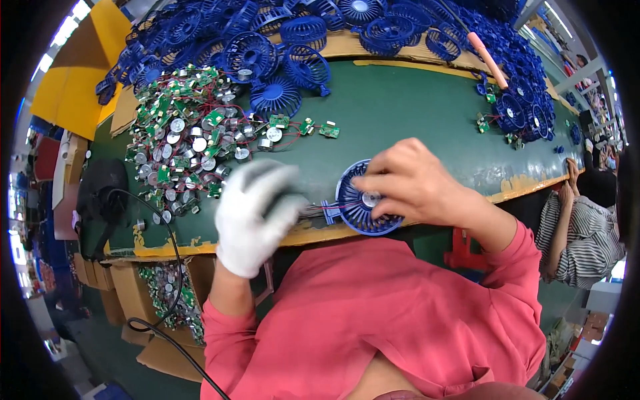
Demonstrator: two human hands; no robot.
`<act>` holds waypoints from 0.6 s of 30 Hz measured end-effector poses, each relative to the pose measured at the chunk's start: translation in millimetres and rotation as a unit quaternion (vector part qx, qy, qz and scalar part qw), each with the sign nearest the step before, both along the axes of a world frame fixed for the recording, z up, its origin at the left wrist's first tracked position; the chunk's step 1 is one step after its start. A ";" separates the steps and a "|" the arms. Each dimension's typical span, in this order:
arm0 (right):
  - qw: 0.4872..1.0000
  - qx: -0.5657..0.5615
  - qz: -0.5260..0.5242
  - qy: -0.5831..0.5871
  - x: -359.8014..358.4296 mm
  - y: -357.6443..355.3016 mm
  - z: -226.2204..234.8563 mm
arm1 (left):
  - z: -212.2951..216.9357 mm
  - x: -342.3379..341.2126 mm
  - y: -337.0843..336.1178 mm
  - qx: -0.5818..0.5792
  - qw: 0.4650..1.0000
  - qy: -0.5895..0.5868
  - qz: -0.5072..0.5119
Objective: The person assembles mini fan parts by pulling plastic fan casings closer with a rod and inserting small electric motor assemblies into the fan casings by hand.
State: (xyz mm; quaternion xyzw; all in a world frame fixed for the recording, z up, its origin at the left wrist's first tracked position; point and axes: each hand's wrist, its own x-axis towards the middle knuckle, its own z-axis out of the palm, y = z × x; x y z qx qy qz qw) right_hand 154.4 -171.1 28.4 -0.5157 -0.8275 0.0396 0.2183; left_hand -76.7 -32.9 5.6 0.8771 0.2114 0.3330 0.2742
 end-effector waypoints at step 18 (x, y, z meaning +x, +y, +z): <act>0.888 0.135 -0.413 -0.149 154.5 113.0 -28.1 | -37.3 21.3 58.5 0.221 0.969 0.076 0.085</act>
